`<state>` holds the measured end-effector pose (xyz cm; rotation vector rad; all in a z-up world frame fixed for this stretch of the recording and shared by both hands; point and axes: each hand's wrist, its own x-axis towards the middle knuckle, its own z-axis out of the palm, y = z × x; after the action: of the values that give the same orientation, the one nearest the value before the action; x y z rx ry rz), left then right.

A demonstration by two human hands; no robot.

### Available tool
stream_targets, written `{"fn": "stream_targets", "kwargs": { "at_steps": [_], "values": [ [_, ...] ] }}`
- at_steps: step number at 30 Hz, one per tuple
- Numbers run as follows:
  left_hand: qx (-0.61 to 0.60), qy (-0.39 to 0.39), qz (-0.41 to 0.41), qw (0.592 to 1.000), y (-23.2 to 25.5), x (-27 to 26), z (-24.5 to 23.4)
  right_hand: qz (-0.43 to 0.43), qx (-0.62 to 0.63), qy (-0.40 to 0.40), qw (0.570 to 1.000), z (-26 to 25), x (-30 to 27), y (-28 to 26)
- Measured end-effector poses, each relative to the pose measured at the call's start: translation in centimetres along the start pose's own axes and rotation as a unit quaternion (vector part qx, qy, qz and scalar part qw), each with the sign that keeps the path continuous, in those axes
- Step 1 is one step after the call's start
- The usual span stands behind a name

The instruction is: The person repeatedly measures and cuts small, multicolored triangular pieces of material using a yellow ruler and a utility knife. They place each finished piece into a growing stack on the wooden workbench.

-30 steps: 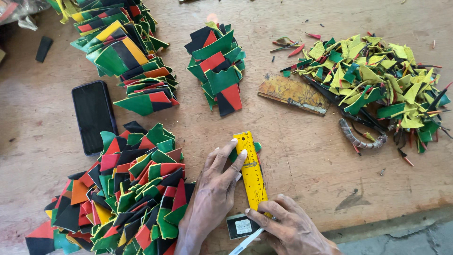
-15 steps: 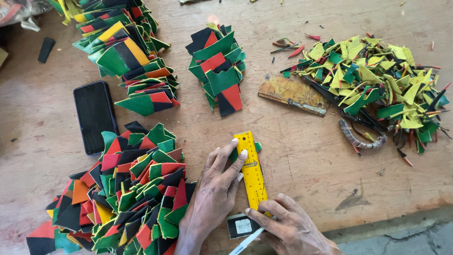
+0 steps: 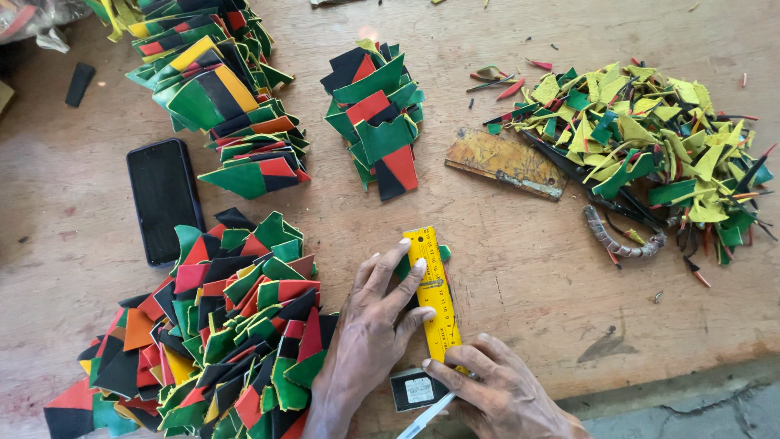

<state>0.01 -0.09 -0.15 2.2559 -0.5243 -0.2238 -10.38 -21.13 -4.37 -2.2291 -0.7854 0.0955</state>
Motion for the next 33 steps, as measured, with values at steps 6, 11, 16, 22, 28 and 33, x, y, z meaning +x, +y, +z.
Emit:
{"fn": "stream_targets", "kwargs": {
  "at_steps": [6, 11, 16, 22, 28, 33],
  "values": [
    [0.100, -0.010, -0.003, 0.995, 0.1, 0.2, 0.6, 0.096, 0.099, 0.130, 0.982, -1.8, -0.3, 0.0],
    [0.123, -0.017, 0.013, 0.992, 0.5, 0.4, 0.8, 0.146, 0.193, 0.260, 0.935, -3.9, 2.5, 2.8],
    [0.133, -0.016, 0.010, 0.991, 0.7, 0.6, 1.0, 0.183, 0.305, 0.302, 0.884, -2.7, 6.1, 4.9],
    [0.136, -0.018, 0.012, 0.990, 0.6, 0.6, 1.0, 0.171, 0.179, 0.285, 0.926, -2.6, 7.2, 4.9],
    [0.139, -0.004, 0.016, 0.990, 0.5, 0.5, 1.3, 0.196, 0.184, 0.269, 0.925, -3.0, 7.8, 4.5],
    [0.150, -0.008, 0.015, 0.988, 0.5, 0.6, 1.6, 0.184, 0.160, 0.256, 0.935, -3.2, 8.0, 4.1]
  ]
}}
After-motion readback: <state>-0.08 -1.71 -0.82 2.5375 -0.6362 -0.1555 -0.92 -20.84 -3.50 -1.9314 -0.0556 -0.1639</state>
